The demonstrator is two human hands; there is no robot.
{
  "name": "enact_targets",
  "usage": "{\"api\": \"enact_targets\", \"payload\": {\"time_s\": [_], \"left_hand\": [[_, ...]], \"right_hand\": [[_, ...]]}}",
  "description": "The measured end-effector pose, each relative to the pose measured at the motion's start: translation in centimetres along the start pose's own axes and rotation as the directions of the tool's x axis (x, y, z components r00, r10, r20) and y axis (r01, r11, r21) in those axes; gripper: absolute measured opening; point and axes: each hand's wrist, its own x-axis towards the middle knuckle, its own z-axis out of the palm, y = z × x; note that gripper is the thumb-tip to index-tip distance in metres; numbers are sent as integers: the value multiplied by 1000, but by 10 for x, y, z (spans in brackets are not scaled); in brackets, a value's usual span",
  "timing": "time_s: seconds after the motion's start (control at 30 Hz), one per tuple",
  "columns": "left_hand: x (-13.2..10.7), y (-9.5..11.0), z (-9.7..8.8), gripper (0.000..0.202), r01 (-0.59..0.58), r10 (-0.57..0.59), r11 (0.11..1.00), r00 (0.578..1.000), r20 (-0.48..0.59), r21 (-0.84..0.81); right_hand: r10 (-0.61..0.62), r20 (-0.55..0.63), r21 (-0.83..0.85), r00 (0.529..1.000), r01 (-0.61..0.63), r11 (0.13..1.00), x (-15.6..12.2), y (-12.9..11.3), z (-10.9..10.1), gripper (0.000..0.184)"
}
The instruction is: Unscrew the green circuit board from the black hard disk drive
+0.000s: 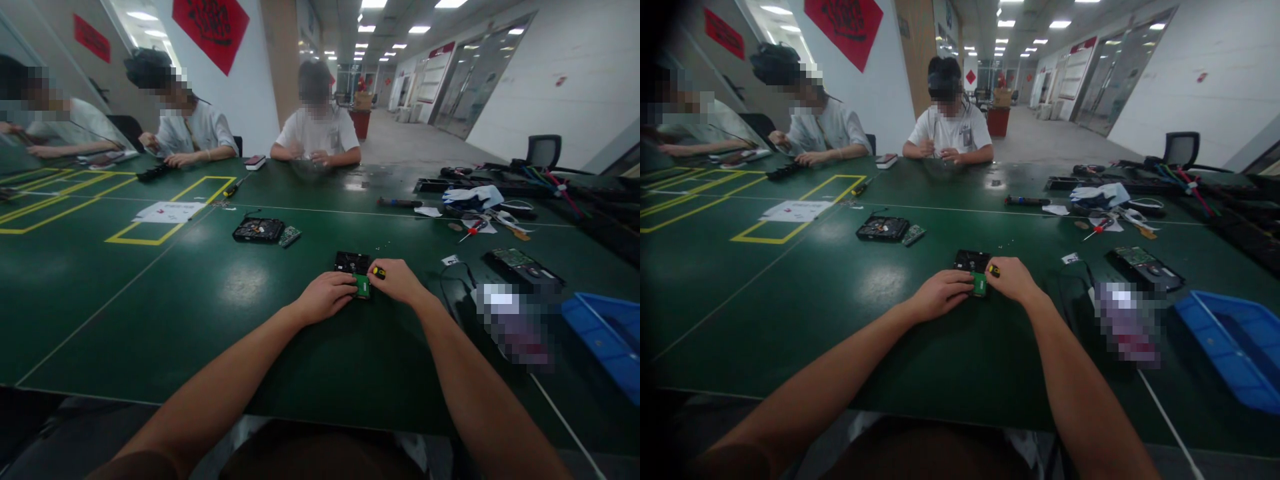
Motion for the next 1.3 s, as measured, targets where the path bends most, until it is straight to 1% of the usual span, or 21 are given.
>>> {"api": "enact_targets", "payload": {"time_s": [0.17,0.33,0.47,0.57,0.63,0.7,0.87,0.93,1.03,1.07,1.13,1.23,1.3], "left_hand": [[0,0,0,27,-2,2,1000,1000,4,4],[0,1,1,27,9,-9,1000,1000,-4,-1],[2,4,-1,25,15,-16,1000,1000,-25,-14],[4,8,-3,27,11,-11,1000,1000,-23,-19],[5,11,-3,31,17,-18,1000,1000,-25,-15],[6,12,-2,35,27,-27,1000,999,-32,-6],[8,13,2,40,55,-53,998,997,-55,42],[8,15,3,44,76,-73,995,996,-47,60],[10,17,3,48,113,-109,988,993,-39,103],[11,18,3,50,127,-124,985,992,-35,118],[13,19,3,60,179,-177,972,984,-26,151],[15,20,5,81,257,-257,949,966,-24,183],[16,20,6,84,287,-288,940,957,-23,184]], "right_hand": [[-1,-39,35,999,2,999,-1,0,0,9],[14,-130,81,991,-3,997,0,-2,0,10],[21,-233,113,972,5,994,5,-10,-8,11],[6,-286,133,958,33,991,9,-17,-17,19],[-22,-323,165,946,79,983,10,-18,-23,25],[-53,-346,186,937,124,975,11,-18,-28,25],[-64,-392,190,918,149,970,10,-13,-31,24],[-61,-430,193,901,157,969,7,-12,-30,24],[-27,-515,206,857,155,966,-1,-11,-27,27],[-19,-529,205,848,150,967,-4,-10,-25,28],[-8,-530,213,848,142,967,-10,-7,-22,31],[6,-500,224,866,123,967,-15,-3,-19,36],[40,-483,237,875,86,968,-17,0,-17,43]]}}
